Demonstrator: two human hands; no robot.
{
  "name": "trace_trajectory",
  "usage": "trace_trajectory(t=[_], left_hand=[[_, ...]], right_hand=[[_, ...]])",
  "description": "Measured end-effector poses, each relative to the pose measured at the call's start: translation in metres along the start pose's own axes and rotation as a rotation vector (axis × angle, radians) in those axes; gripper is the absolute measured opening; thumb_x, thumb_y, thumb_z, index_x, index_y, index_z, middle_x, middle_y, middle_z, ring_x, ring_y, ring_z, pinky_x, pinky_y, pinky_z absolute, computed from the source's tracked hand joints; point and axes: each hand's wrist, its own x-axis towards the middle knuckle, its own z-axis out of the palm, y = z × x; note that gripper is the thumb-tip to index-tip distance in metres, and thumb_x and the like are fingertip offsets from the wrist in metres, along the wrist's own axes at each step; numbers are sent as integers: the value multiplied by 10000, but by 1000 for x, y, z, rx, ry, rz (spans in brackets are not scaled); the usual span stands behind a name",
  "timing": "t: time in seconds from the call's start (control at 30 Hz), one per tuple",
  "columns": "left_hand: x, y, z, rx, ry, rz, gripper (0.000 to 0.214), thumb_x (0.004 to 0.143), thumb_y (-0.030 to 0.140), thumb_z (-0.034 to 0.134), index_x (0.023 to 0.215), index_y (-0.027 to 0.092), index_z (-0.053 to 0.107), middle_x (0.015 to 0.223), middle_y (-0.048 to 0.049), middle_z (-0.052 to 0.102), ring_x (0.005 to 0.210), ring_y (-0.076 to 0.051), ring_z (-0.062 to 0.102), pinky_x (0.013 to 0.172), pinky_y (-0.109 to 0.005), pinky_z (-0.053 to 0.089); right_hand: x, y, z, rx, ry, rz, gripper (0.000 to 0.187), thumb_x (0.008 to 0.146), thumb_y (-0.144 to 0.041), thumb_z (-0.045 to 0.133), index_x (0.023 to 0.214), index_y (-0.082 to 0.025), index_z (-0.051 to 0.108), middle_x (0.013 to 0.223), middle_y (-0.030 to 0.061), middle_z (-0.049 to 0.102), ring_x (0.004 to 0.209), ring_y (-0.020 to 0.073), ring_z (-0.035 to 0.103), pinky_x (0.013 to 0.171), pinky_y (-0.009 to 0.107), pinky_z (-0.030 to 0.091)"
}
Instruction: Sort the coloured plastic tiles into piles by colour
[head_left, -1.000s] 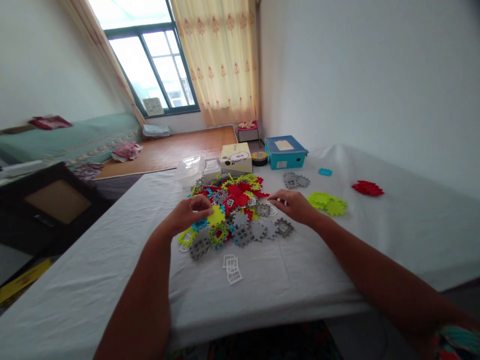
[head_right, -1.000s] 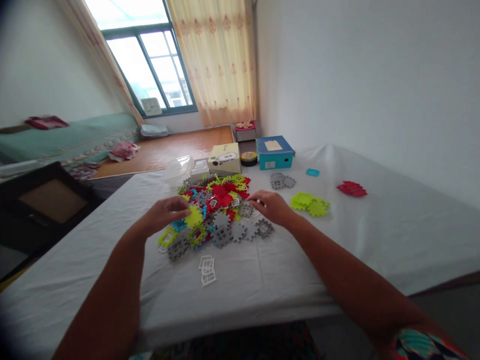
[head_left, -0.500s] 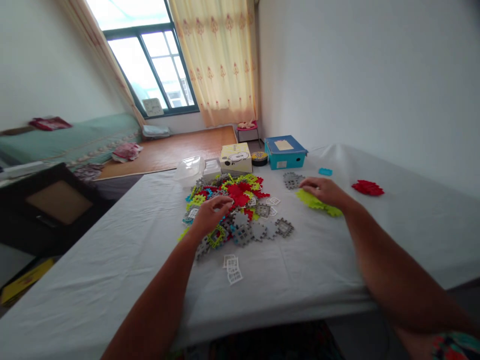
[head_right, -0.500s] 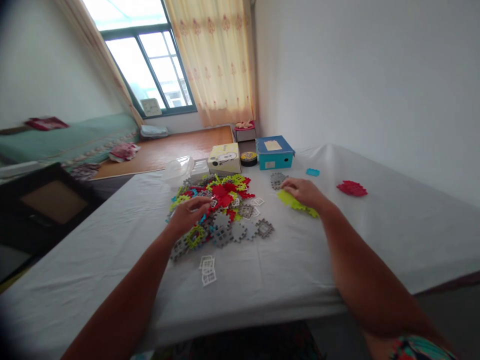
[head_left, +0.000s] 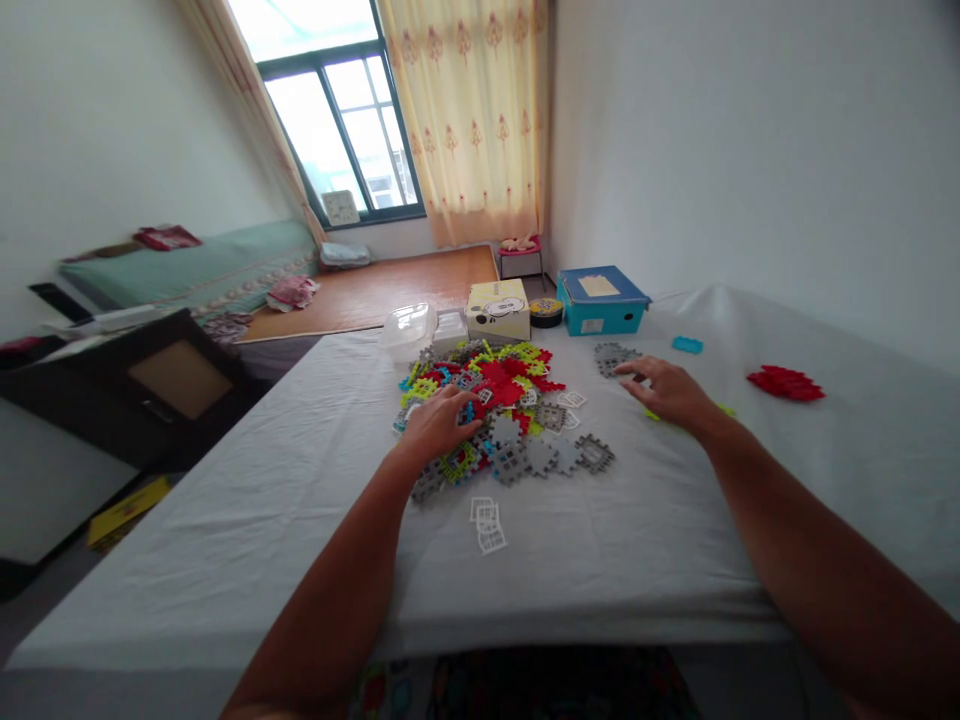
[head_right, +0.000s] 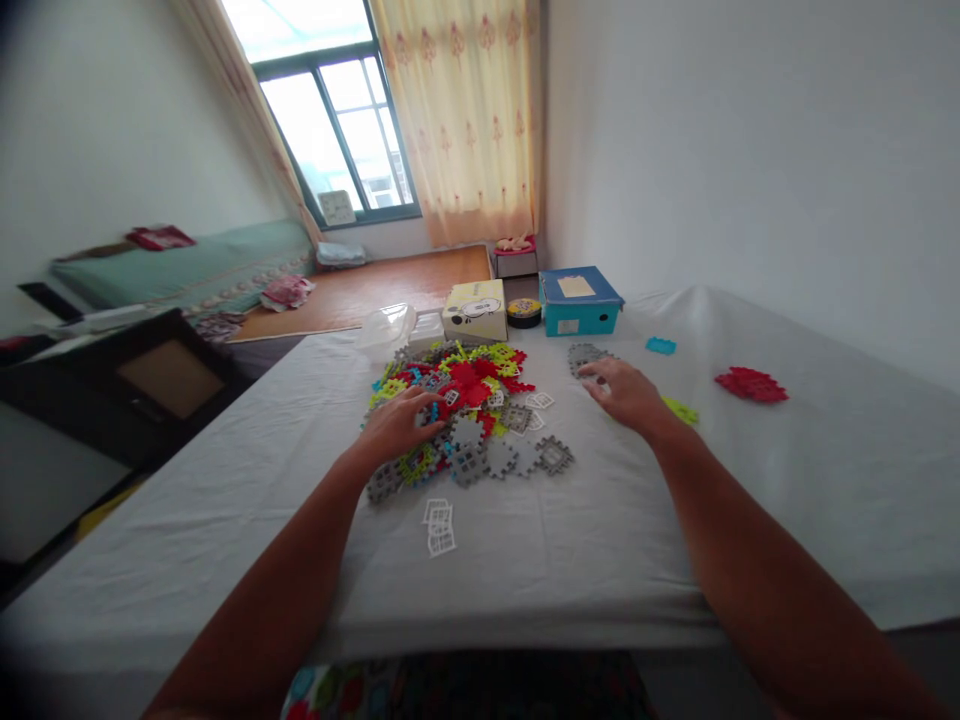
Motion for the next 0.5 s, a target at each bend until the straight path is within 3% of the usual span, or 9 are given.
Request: trace_trajectory(t=[0.13,0.27,0.37,0.5], left_hand=[[0,-8,-6,66,112,-108,218,847,323,554,1004,278,699,1022,-39,648,992,-221,583,830,-332,475],[2,-18,-15,57,257,-193,160,811,322,599,863,244,729,1010,-64,646,999,-241,564,828,-344,477],[5,-12,-17,-138,307,-127,184,832,333,585,875,216,721,891,-47,664,850,-190,603,804,-320,486],[7,19,-9,-444,231,52,192,854,327,578,913,196,705,790,-15,673,711,-132,612,712,-257,494]], right_hand=[[-2,-8,2,63,-3,-9,246,831,-311,532,968,-206,707,971,60,706,661,153,618,688,298,494],[-2,-14,6,115,8,12,232,840,-318,540,943,-203,713,945,61,709,658,157,623,660,300,501],[-1,-30,9,219,29,-1,247,867,-341,529,973,-202,703,951,64,710,682,157,630,645,288,511],[-5,-72,12,438,-3,-102,335,897,-374,524,1174,-211,620,1050,65,697,692,131,623,622,257,515]])
